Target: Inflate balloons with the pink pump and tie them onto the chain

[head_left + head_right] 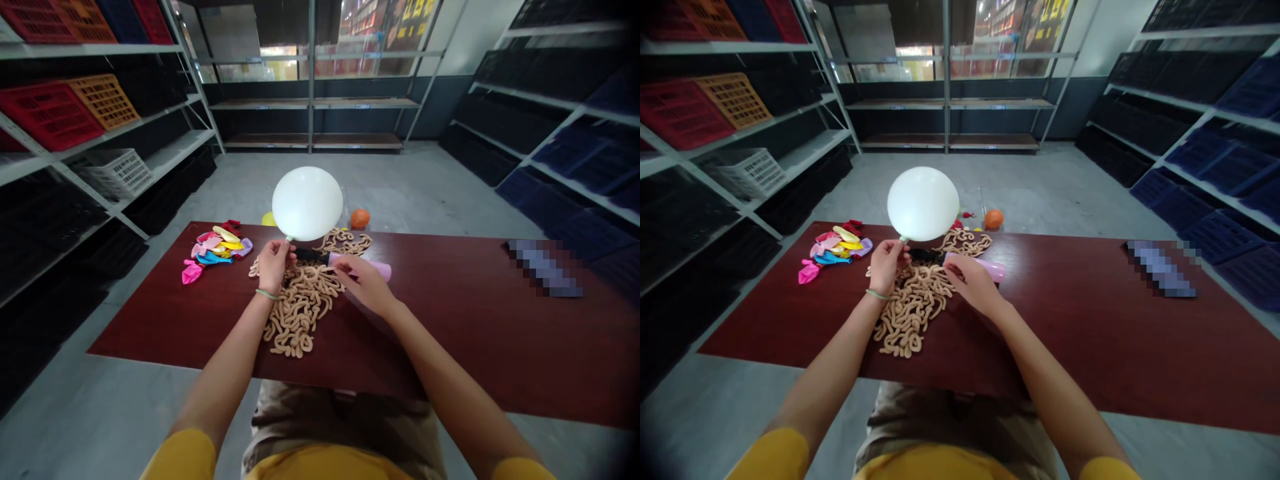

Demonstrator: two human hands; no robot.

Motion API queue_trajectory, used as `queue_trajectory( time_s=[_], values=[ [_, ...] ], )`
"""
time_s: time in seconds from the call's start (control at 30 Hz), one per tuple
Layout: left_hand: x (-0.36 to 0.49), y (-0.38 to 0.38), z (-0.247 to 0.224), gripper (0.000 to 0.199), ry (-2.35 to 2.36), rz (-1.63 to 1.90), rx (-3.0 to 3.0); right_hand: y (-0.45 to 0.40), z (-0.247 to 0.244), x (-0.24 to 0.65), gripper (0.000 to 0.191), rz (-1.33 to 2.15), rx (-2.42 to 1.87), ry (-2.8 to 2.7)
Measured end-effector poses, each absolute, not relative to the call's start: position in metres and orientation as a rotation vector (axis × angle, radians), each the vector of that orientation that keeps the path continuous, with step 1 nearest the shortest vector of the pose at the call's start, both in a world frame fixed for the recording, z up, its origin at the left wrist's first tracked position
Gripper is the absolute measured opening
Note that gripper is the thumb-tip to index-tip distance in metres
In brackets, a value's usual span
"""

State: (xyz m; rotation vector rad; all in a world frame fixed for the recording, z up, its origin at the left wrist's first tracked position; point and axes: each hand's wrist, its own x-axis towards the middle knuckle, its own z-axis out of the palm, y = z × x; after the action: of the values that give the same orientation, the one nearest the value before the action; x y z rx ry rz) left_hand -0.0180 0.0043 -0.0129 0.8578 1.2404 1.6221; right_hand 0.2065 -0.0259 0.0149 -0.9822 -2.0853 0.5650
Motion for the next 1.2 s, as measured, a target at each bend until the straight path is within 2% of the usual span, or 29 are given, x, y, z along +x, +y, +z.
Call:
queue_trajectory(
  time_s=[0.33,0.77,1.03,1.2],
  values=[
    [-0.020,0.005,-0.013,0.036,1.271,1.635,0.923,-0.023,0.108,0.211,0.013,0.143,-0.920,-1.962],
    [-0.019,0.003,-0.013,0.024,1.431,1.595,1.078,0.019,0.201,0.162,0.017,-0.015,-0.881,-1.952],
    [-0.019,-0.001,-0.016,0.022,1.574,1.559,1.310,0.062,0.219,0.112,0.017,-0.070,-0.960,-1.866],
    [-0.021,-0.004,-0.015,0.020,1.657,1.527,1.456,0.060,0.199,0.098,0.014,-0.109,-1.053,-1.947]
  ],
)
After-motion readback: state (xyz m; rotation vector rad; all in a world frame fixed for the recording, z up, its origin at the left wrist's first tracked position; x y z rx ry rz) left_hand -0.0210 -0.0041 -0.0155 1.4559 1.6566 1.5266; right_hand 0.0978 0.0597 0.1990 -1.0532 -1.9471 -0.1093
